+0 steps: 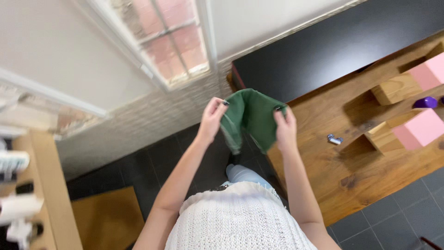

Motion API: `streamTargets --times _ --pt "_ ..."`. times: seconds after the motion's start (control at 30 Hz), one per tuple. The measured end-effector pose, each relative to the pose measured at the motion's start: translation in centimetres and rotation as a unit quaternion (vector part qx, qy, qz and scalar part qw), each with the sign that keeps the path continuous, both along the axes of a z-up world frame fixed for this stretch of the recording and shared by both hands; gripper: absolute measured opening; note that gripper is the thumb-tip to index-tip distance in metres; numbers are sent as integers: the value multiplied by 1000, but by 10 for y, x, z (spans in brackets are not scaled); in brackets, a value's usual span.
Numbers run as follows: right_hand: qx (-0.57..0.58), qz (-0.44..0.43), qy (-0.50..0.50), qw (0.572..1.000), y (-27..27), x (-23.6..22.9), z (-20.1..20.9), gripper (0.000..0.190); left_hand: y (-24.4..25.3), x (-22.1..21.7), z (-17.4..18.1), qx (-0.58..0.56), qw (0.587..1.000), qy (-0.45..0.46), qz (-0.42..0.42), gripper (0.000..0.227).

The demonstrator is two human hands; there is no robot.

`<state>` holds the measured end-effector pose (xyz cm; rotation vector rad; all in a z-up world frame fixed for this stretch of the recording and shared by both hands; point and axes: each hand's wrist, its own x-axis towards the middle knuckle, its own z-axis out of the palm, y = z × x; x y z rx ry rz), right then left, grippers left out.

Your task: The person wipes a black shelf and several wooden hexagonal structures using a green cloth.

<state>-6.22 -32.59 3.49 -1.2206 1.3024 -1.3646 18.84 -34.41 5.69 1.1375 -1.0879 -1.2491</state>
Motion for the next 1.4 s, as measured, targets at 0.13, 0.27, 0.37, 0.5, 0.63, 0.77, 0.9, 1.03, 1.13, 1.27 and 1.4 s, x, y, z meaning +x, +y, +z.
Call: streamTargets --times 0.13,0.27,0.37,0.5,0.63,0.77,0.9,1.03,1.13,1.27,1.4 --pt "5 -50 -22 999 -53 -46 43 23 -78 12 35 -27 997 -42 -55 12" --pt "-89 -19 131 987 -106 -99 57 32 -134 -1 67 -128 963 -203 -119 20" --pt "-191 -101 213 953 -104 -101 119 26 -167 -34 101 -204 944 -245 -88 13" --pt "-255 -156 251 921 -102 -100 114 24 -213 -51 63 -356 880 -306 -70 15" --pt "-137 -124 411 893 -88 -97 48 35 -234 -50 -22 -347 813 -451 -127 16" --pt "1 -61 451 890 -75 -96 -21 39 -232 -32 -67 -251 807 -486 -221 25" --pt "26 -107 386 916 -105 -71 -1 33 -229 -19 -73 -243 821 -458 -238 29" --pt "15 -141 426 894 -179 -40 -3 45 -237 -14 -77 -226 838 -436 -237 41" --pt "70 -161 478 861 -227 -11 -32 64 -245 -13 -69 -166 867 -389 -263 42" --pt "122 -159 553 809 -236 30 -56 74 -257 -13 -71 -98 912 -299 -263 40" --pt "149 -95 576 798 -190 45 -58 75 -272 -10 -97 -92 911 -302 -265 38"
